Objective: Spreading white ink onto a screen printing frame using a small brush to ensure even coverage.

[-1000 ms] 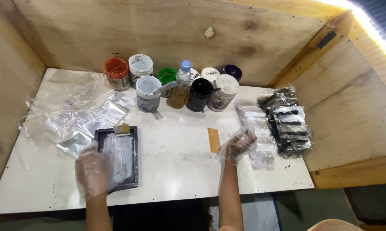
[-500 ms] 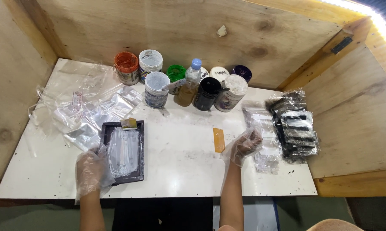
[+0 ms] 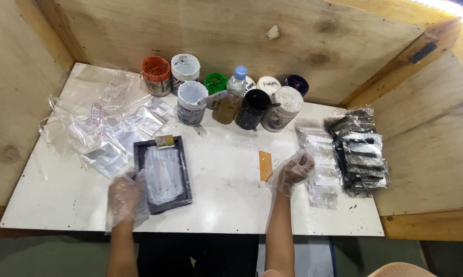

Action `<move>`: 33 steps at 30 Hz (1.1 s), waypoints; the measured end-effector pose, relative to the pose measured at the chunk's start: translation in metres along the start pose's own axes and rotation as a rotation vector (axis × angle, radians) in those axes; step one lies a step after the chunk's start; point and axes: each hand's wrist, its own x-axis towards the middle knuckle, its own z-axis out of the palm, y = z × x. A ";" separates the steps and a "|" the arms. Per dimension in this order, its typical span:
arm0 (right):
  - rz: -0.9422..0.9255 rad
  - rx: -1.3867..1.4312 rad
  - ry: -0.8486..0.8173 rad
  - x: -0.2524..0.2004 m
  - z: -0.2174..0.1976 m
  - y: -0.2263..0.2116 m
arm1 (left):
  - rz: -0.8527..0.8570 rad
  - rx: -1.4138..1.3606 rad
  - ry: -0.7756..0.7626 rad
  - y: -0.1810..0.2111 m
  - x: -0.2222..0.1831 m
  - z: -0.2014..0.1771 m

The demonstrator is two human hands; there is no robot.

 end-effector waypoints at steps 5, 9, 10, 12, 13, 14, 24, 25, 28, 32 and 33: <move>0.242 0.340 -0.051 0.012 -0.001 0.008 | 0.023 -0.169 -0.151 0.055 -0.031 -0.003; 0.386 0.547 -0.066 0.099 -0.090 -0.061 | 0.041 -0.253 -0.234 0.071 -0.028 0.051; 0.750 0.835 -0.273 0.125 -0.117 -0.081 | 0.089 -0.232 -0.306 0.075 -0.023 0.069; 1.117 1.113 -0.483 0.146 -0.139 -0.083 | 0.140 -0.206 -0.379 0.087 -0.022 0.097; 1.274 1.553 -0.697 0.141 -0.135 -0.064 | 0.150 -0.222 -0.436 0.094 -0.025 0.105; 1.399 2.003 -0.917 0.135 -0.132 -0.045 | 0.160 -0.239 -0.493 0.101 -0.028 0.114; 1.221 2.928 -0.997 0.178 -0.158 -0.049 | 0.323 -0.189 -0.556 0.158 -0.037 0.244; 1.155 3.023 -1.021 0.176 -0.152 -0.043 | 0.363 -0.177 -0.559 0.164 -0.041 0.249; 1.077 3.103 -1.024 0.170 -0.143 -0.032 | 0.442 -0.169 -0.572 0.188 -0.057 0.249; 1.040 3.121 -0.961 0.175 -0.145 -0.034 | 0.466 -0.198 -0.631 0.201 -0.070 0.254; 1.039 3.120 -0.959 0.177 -0.147 -0.036 | 0.468 -0.197 -0.633 0.202 -0.071 0.256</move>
